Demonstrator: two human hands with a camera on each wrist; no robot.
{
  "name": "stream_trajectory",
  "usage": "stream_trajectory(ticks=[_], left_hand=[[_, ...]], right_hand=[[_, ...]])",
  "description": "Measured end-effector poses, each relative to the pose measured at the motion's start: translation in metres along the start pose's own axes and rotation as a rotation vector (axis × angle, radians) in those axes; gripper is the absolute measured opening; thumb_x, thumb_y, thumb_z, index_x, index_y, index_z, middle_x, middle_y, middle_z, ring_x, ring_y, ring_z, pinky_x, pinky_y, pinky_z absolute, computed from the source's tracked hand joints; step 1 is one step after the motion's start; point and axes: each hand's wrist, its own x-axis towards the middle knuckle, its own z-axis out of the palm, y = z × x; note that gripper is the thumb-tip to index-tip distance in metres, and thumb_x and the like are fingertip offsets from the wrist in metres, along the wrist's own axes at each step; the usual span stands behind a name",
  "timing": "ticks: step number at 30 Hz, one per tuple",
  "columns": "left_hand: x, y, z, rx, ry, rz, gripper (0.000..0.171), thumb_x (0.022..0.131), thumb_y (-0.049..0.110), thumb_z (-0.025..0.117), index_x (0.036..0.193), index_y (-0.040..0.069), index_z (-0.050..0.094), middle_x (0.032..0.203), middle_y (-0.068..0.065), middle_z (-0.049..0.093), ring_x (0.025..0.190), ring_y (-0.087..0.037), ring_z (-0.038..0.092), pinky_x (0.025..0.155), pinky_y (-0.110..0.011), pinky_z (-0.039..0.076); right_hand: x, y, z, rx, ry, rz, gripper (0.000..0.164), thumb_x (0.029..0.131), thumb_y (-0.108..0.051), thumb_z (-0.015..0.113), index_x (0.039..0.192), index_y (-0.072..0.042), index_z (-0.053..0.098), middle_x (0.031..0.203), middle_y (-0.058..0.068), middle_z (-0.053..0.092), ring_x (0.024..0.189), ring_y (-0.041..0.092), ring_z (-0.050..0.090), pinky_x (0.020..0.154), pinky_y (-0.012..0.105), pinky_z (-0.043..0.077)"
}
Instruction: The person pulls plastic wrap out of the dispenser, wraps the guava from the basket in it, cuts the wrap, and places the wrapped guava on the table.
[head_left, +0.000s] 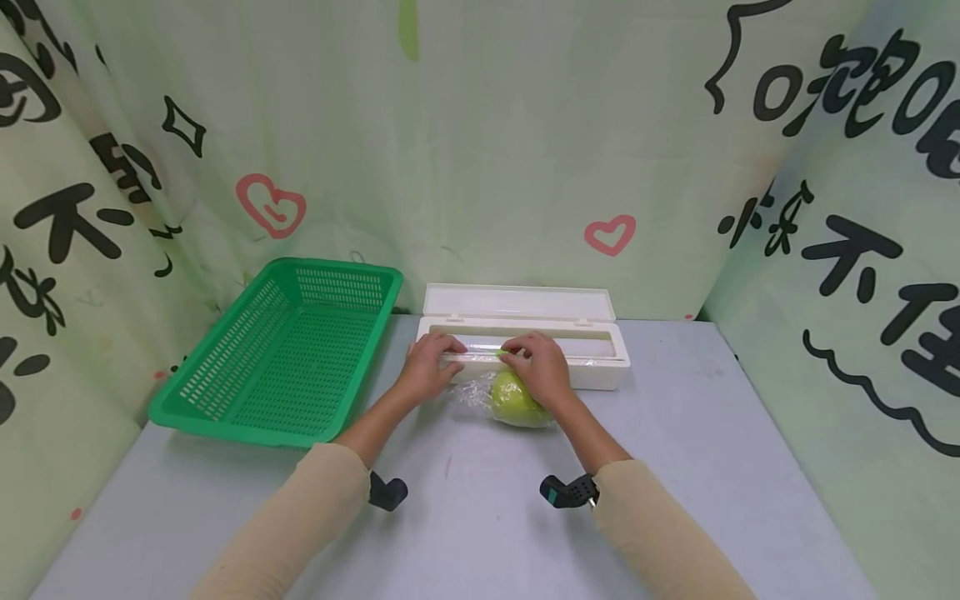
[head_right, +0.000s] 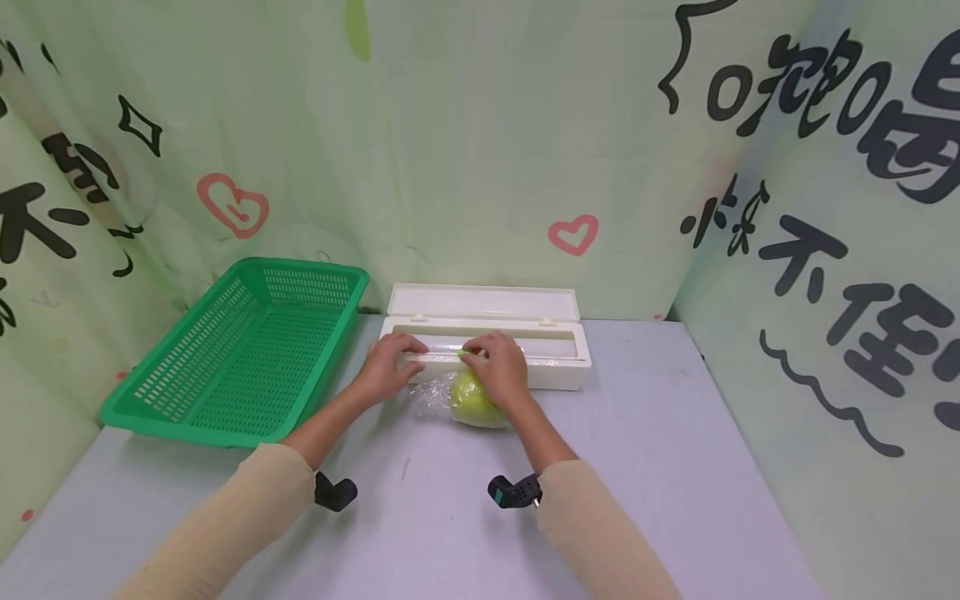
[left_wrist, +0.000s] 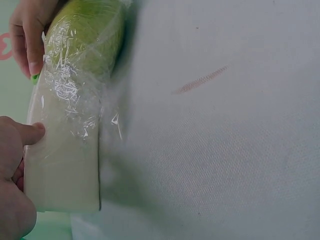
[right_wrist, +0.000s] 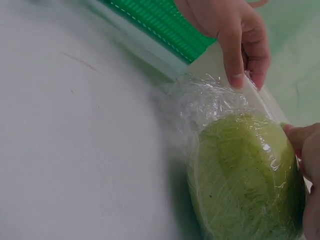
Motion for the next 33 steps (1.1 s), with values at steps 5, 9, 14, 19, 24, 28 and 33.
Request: stream_trajectory(ticks=[5,9,14,19,24,28,33], left_hand=[[0.001,0.000,0.000,0.006,-0.009,0.010,0.016,0.087,0.012,0.070,0.103,0.010,0.069,0.110,-0.007,0.064,0.112,-0.025,0.055,0.096,-0.044,0.037],[0.000,0.000,-0.002,0.010,-0.007,0.029,0.016,0.087,0.011,0.070,0.103,0.010,0.069,0.110,-0.007,0.064,0.111,-0.026,0.055,0.097,-0.045,0.037],[0.000,0.000,-0.004,0.017,-0.007,0.034,0.016,0.087,0.011,0.070,0.103,0.010,0.069,0.110,-0.007,0.064,0.111,-0.025,0.055,0.098,-0.047,0.037],[0.000,0.000,-0.005,0.018,-0.016,0.031,0.016,0.088,0.012,0.070,0.104,0.010,0.068,0.110,-0.007,0.064,0.112,-0.025,0.054,0.099,-0.047,0.036],[0.000,0.000,-0.005,0.026,-0.012,0.033,0.017,0.088,0.012,0.070,0.105,0.010,0.069,0.110,-0.007,0.064,0.112,-0.025,0.055,0.098,-0.046,0.037],[-0.001,0.000,-0.006,0.022,-0.013,0.024,0.017,0.088,0.011,0.070,0.105,0.009,0.068,0.110,-0.008,0.064,0.111,-0.026,0.055,0.099,-0.046,0.037],[-0.001,0.001,-0.005,0.017,-0.027,0.021,0.017,0.088,0.012,0.069,0.105,0.010,0.069,0.111,-0.007,0.065,0.112,-0.026,0.055,0.099,-0.047,0.037]], right_hand=[[0.000,0.001,-0.003,0.007,-0.011,-0.017,0.013,0.088,-0.020,0.071,0.097,-0.011,0.074,0.097,0.005,0.068,0.092,0.025,0.062,0.080,0.039,0.051],[-0.001,0.005,-0.009,0.011,-0.007,-0.062,0.011,0.087,-0.015,0.071,0.095,-0.008,0.074,0.096,0.007,0.067,0.091,0.025,0.061,0.080,0.039,0.051],[-0.002,0.012,-0.019,0.005,-0.015,-0.063,0.010,0.087,-0.014,0.071,0.094,-0.008,0.074,0.098,0.007,0.067,0.092,0.026,0.060,0.080,0.039,0.051],[-0.004,0.024,-0.031,-0.033,-0.025,-0.058,0.011,0.088,-0.017,0.071,0.095,-0.008,0.074,0.101,0.008,0.068,0.096,0.027,0.059,0.083,0.042,0.051],[-0.009,0.044,-0.051,-0.120,0.013,-0.060,0.013,0.088,-0.018,0.070,0.095,-0.008,0.074,0.102,0.009,0.068,0.099,0.028,0.057,0.083,0.044,0.049],[-0.018,0.060,-0.068,-0.190,0.060,-0.056,0.012,0.087,-0.014,0.071,0.096,-0.006,0.075,0.103,0.011,0.068,0.097,0.030,0.054,0.080,0.044,0.045],[-0.024,0.071,-0.081,-0.277,0.057,-0.110,0.014,0.086,-0.014,0.071,0.098,-0.007,0.075,0.102,0.010,0.068,0.093,0.030,0.054,0.075,0.043,0.042]])
